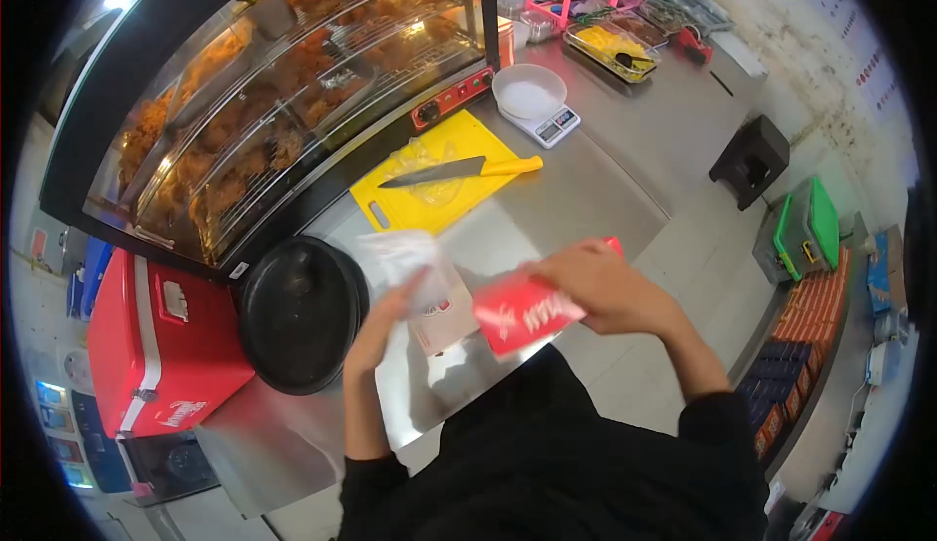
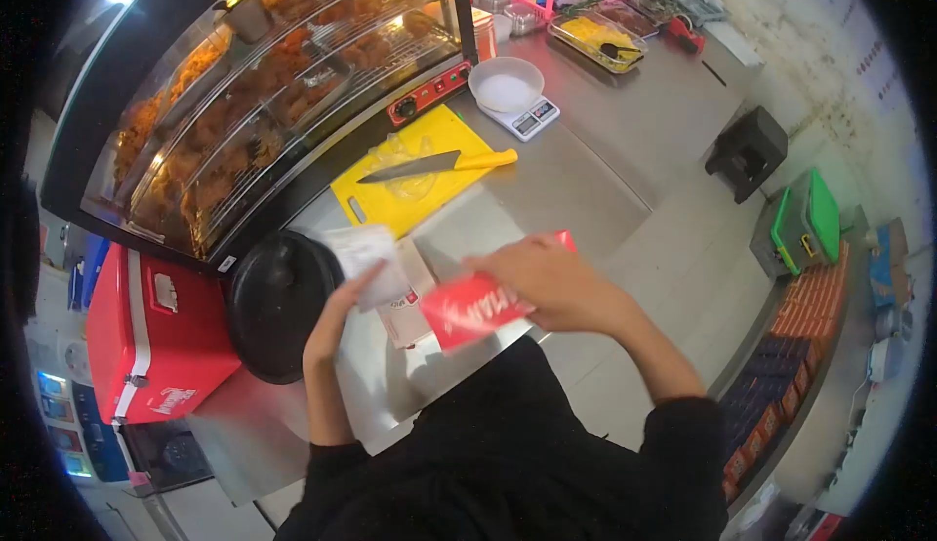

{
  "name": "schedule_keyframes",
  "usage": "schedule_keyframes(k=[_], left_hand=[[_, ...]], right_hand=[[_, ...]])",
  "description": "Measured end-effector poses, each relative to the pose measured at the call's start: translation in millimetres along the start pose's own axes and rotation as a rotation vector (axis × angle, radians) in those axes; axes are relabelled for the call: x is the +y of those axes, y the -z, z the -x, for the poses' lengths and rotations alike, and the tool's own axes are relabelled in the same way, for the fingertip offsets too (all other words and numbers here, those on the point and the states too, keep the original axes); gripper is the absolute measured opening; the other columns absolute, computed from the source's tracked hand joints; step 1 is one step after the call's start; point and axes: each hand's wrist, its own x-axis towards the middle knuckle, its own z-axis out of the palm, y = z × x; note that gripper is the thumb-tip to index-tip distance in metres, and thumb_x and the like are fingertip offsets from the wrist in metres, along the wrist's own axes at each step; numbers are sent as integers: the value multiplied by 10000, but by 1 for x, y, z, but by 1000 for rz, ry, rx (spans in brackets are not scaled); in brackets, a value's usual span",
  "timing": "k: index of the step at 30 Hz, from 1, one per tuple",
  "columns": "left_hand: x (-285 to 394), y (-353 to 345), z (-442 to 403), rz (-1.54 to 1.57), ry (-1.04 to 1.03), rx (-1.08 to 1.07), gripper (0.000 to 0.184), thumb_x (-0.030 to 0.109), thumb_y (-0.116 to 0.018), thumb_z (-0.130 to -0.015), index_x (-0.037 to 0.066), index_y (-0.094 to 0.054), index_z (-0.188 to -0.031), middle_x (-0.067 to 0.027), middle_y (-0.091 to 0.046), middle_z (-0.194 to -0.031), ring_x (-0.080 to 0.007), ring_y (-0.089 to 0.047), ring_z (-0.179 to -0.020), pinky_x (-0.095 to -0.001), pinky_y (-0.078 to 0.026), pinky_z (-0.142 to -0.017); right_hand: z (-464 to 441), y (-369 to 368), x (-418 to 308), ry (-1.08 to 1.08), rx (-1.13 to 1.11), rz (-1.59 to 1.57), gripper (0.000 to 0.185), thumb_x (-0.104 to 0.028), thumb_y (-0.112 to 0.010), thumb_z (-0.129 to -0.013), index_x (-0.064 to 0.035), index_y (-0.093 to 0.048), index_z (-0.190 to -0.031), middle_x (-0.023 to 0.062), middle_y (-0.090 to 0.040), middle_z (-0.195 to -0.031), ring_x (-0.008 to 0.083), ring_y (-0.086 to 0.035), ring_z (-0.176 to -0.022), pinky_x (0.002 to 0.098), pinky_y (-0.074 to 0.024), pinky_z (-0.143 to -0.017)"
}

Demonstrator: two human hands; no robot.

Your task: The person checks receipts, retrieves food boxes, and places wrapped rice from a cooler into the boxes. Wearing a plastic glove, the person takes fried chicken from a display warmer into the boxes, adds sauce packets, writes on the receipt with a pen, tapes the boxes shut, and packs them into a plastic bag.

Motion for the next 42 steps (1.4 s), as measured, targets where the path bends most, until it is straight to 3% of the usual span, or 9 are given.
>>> schedule_keyframes(k=[5,11,13,18,20,23,30,35,42], left_hand=[[24,-85,-34,-128,68,-676,855,222,-737,-625,7,-294,-1325,-143,-454,-1230,-214,-400,-1189,-356,-325,-987],[-18,-144,-59,498,183,-252,863,165,-724,-647,30,-231,-1342,-125,-397,-1272,-230,-395,-1194,-380,-314,-1013],[-38,-171,-68,811,161,166,889,174,-724,-651,32,-193,-1350,-134,-397,-1268,-231,-382,-1203,-374,-329,-1003],[-47,-213,-97,144,-211,600,952,230,-771,-586,37,-226,-1342,-145,-345,-1306,-242,-356,-1228,-400,-318,-1016],[-98,-199,-73,569,-11,376,967,408,-724,-650,32,-198,-1369,-156,-278,-1369,-245,-267,-1287,-412,-228,-1060],[-105,-209,-48,1079,-121,688,964,514,-668,-654,39,-219,-1363,-146,-287,-1372,-254,-279,-1284,-424,-238,-1056],[-75,-222,-54,583,-438,911,871,575,-545,-768,18,-255,-1371,-144,-270,-1410,-270,-273,-1297,-412,-230,-1053],[-77,-185,-18,-209,263,1917,737,183,-729,-688,-50,-365,-1285,-188,-352,-1350,-305,-387,-1219,-366,-334,-990],[-117,-116,-21,-295,389,1362,687,199,-739,-649,8,-450,-1242,-217,-526,-1151,-333,-517,-1049,-364,-411,-901]], right_hand=[[-9,1,-19,710,-345,397,353,-123,-583,-749,-116,-469,-1083,38,-546,-1058,208,-487,-1096,490,-345,-924],[-11,41,44,949,-330,434,313,-150,-543,-789,-107,-469,-1090,34,-531,-1128,194,-479,-1120,518,-315,-961],[-2,51,73,678,138,446,598,-231,-638,-743,-115,-398,-1279,67,-441,-1288,224,-359,-1239,469,-212,-1041],[-5,7,146,83,-305,-697,1043,-444,-678,-705,2,-38,-1397,214,-44,-1451,286,-44,-1363,395,-91,-1087],[-13,-6,165,208,-318,-1062,912,-407,-634,-749,13,-133,-1385,235,-180,-1420,301,-190,-1335,377,-192,-1071],[-28,15,205,-496,-835,-1846,655,-260,-612,-789,27,-329,-1306,170,-513,-1207,245,-515,-1102,353,-410,-936],[-95,23,283,-189,-560,-745,377,-118,-642,-770,0,-552,-1117,97,-634,-973,170,-599,-863,315,-466,-781],[-127,79,293,-41,-495,62,427,-123,-665,-723,-13,-551,-1119,175,-613,-1007,286,-583,-912,363,-443,-818],[-173,-3,139,522,-344,171,709,-103,-726,-616,-116,-418,-1255,143,-340,-1360,346,-305,-1268,460,-279,-1020]])
